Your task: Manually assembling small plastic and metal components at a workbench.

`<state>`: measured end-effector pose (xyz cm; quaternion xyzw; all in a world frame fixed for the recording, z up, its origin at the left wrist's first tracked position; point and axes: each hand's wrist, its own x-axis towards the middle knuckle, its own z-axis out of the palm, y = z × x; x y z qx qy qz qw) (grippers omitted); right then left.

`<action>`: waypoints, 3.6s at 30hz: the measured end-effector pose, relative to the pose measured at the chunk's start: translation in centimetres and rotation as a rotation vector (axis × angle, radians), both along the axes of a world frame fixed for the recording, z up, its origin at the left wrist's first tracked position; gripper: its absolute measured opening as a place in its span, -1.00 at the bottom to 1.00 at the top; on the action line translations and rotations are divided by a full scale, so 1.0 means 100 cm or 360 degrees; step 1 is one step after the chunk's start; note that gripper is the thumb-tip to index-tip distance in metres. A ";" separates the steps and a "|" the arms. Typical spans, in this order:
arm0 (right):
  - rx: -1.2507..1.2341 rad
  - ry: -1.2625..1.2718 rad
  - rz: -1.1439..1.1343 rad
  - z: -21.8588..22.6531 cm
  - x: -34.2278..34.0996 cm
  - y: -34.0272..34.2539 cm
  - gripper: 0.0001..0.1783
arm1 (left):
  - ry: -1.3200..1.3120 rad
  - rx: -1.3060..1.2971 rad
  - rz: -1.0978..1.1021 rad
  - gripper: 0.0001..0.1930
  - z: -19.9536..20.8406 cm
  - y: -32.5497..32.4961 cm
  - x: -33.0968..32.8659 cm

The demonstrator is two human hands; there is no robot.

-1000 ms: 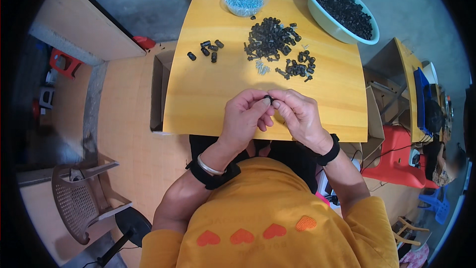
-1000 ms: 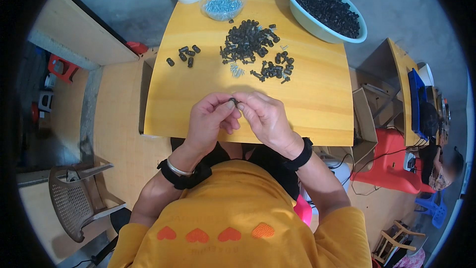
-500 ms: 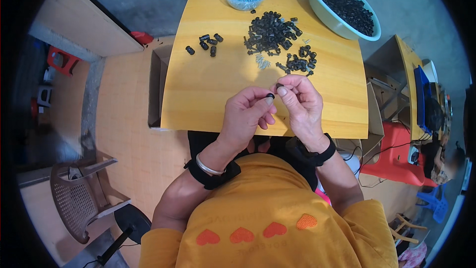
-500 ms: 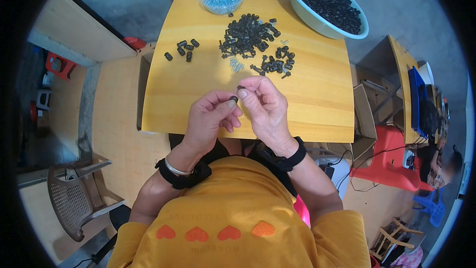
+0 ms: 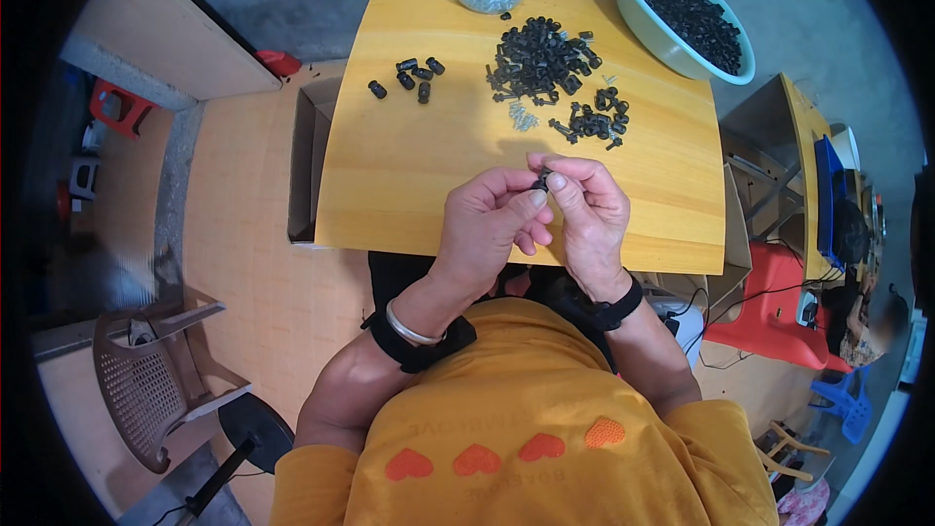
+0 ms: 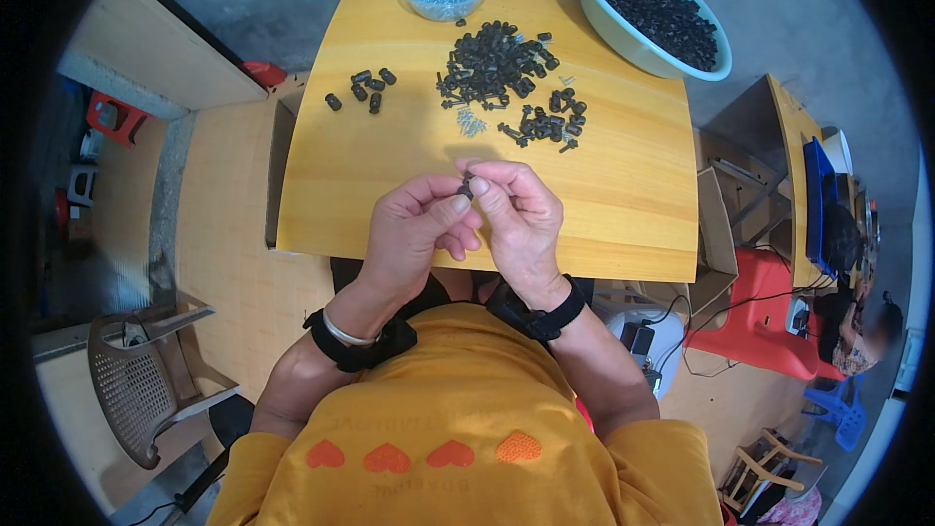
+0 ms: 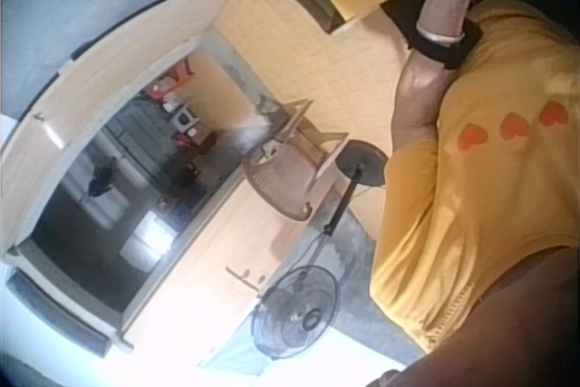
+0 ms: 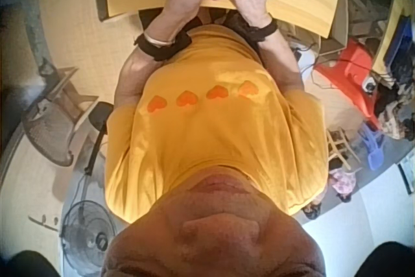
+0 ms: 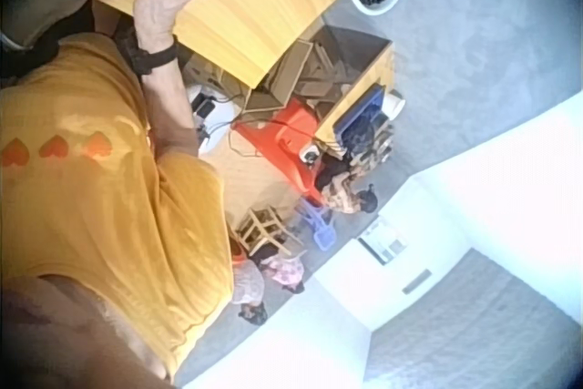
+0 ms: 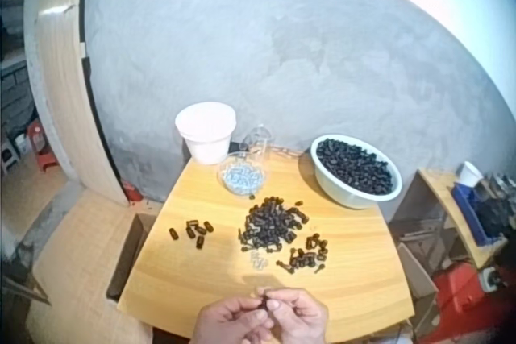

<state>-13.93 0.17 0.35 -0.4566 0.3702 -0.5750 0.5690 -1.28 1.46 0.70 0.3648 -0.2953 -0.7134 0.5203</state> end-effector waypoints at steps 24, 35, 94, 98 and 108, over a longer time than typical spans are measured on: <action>-0.0560 0.0838 -0.0080 -0.012 -0.005 0.004 -0.80 | -0.0116 0.0149 -0.0011 -0.85 0.004 -0.003 0.007; -0.0612 0.1123 -0.0208 -0.003 -0.006 0.003 -0.89 | -0.0243 0.0264 -0.0068 -0.87 0.003 -0.004 0.006; -0.0570 0.2223 -0.0315 0.005 -0.113 -0.114 -0.92 | -0.0250 0.0300 0.0742 -0.55 -0.028 -0.074 0.087; -0.0680 0.2367 -0.0282 0.000 -0.113 -0.142 -0.93 | -0.0387 0.0184 0.0768 -0.62 -0.023 -0.076 0.084; -0.0572 0.2356 0.0067 0.000 -0.104 -0.162 -0.90 | -0.0387 0.0274 0.0591 -0.76 -0.025 -0.073 0.070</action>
